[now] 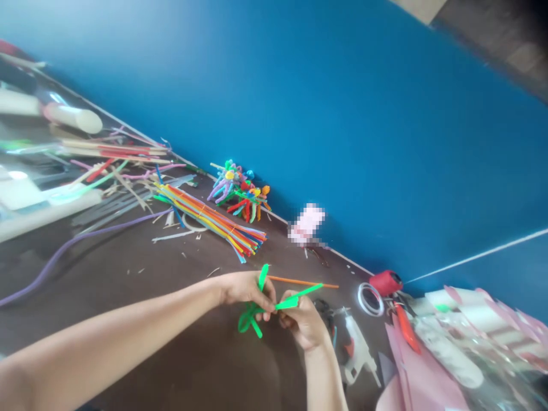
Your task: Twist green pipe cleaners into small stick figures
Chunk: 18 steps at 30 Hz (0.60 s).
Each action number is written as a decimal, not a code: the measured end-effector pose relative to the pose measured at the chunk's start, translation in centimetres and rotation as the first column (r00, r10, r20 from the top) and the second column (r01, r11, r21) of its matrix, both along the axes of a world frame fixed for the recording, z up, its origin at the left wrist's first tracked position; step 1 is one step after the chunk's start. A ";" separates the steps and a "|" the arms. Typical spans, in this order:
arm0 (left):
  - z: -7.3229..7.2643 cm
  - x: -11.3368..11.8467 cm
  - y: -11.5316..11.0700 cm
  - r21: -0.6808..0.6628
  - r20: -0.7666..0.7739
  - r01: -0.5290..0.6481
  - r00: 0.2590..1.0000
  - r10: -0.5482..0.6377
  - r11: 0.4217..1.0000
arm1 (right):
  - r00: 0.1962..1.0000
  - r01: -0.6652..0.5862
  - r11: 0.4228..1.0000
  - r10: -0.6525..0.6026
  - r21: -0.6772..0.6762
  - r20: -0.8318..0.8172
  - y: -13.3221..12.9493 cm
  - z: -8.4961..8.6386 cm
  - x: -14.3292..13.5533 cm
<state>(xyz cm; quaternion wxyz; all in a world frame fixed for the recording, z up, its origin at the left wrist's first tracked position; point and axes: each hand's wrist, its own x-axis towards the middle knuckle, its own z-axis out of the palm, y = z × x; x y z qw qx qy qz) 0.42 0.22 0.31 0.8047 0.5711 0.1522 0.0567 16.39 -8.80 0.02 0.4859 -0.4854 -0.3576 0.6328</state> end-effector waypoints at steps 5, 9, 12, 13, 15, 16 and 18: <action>1.7 -1.0 -0.3 0.697 -0.102 0.024 0.993 0.066 0.716 | 0.938 -0.039 0.999 0.045 -0.025 0.344 -0.1 0.3 -0.1; 2.2 -0.8 -1.7 0.942 -0.160 0.084 0.963 0.215 0.325 | 0.877 -0.101 0.995 0.094 -0.011 0.471 0.0 0.2 -0.2; 2.0 -0.2 -2.6 0.960 -0.195 0.107 0.917 0.349 0.257 | 0.679 -0.075 0.984 -0.069 0.162 0.731 -0.2 0.6 -0.8; 1.9 -0.1 -2.7 0.957 -0.185 0.071 0.896 0.403 0.281 | 0.560 -0.068 0.958 -0.193 0.278 0.806 -0.3 0.9 -1.1; 1.7 0.2 -2.6 0.915 -0.158 -0.067 0.848 0.506 0.398 | 0.303 -0.128 0.862 -0.437 0.491 0.847 -0.8 1.3 -1.9; 1.6 0.2 -2.4 0.860 -0.155 -0.155 0.829 0.538 0.486 | 0.194 -0.184 0.807 -0.529 0.561 0.826 -1.0 1.4 -2.3; 1.5 0.4 -1.9 0.651 -0.132 -0.347 0.824 0.551 0.675 | 0.050 -0.283 0.729 -0.638 0.624 0.768 -1.4 1.6 -2.9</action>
